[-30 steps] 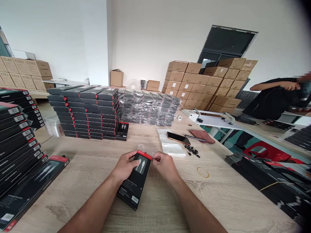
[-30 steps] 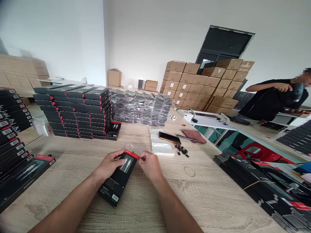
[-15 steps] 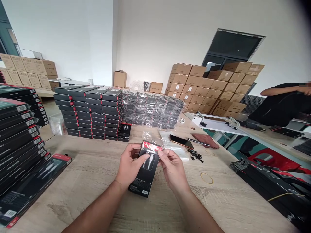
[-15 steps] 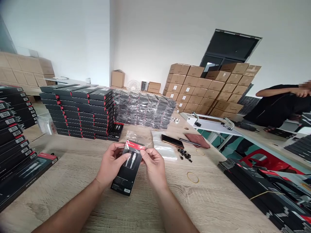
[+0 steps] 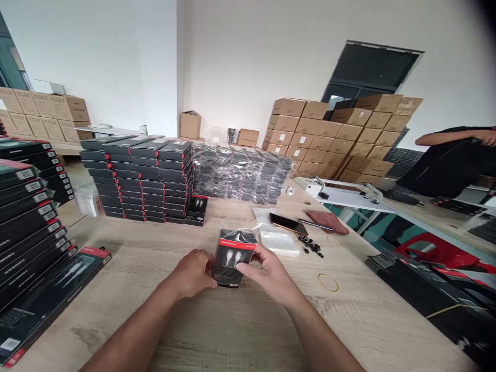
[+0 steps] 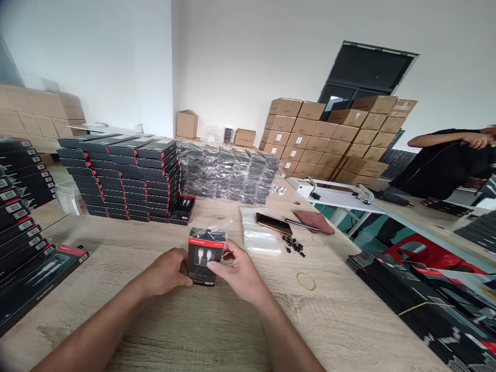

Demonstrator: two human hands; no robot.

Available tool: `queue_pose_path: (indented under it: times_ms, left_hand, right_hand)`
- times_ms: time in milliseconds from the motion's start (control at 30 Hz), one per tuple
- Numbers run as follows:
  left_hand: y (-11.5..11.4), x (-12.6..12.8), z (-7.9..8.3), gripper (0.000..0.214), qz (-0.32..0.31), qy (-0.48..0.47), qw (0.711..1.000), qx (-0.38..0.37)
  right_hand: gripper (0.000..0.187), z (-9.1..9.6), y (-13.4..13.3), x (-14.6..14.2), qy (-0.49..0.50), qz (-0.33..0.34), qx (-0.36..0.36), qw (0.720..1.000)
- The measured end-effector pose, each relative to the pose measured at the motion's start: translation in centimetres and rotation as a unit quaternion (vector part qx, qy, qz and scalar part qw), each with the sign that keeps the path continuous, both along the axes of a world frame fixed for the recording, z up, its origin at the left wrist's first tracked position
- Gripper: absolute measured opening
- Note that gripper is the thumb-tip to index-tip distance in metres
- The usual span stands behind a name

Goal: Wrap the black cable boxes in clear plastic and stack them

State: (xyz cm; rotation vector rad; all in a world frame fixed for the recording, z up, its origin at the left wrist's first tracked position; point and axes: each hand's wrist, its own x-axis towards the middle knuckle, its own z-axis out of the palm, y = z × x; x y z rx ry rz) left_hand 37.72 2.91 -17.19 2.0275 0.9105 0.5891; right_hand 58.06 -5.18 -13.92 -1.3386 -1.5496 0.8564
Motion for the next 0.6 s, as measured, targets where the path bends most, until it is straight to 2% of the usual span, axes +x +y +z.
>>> queue_pose_path:
  times_ms: [67, 133, 200, 300, 400, 500, 600]
  left_hand:
    - [-0.3, 0.3, 0.4, 0.035, 0.0, -0.015, 1.0, 0.019]
    - [-0.6, 0.5, 1.2, 0.041, 0.005, -0.081, 0.996, 0.021]
    - [-0.7, 0.7, 1.7, 0.033, 0.008, -0.128, 0.992, 0.017]
    - [-0.4, 0.8, 1.4, 0.021, -0.002, -0.133, 0.991, -0.004]
    - [-0.1, 0.9, 0.6, 0.028, -0.031, -0.149, 0.986, -0.064]
    - [-0.5, 1.3, 0.0, 0.034, -0.058, -0.191, 0.972, -0.126]
    - [-1.7, 2.5, 0.0, 0.035, -0.038, -0.225, 0.957, -0.178]
  right_hand:
    - [0.034, -0.5, 0.2, 0.0, 0.005, 0.005, 0.006, 1.0]
    - [0.036, -1.2, 0.4, 0.0, 0.014, 0.034, -0.009, 0.999]
    - [0.04, -1.9, 0.5, 0.0, 0.024, 0.073, -0.041, 0.996]
    - [0.049, -2.3, 0.5, 0.0, 0.03, 0.102, -0.061, 0.992]
    - [0.054, -1.7, 0.4, -0.1, 0.053, 0.07, -0.011, 0.996]
    - [0.038, -0.8, 0.5, -0.2, 0.104, 0.01, 0.049, 0.993]
    - [0.029, -0.4, 0.8, 0.0, 0.195, -0.061, 0.053, 0.977]
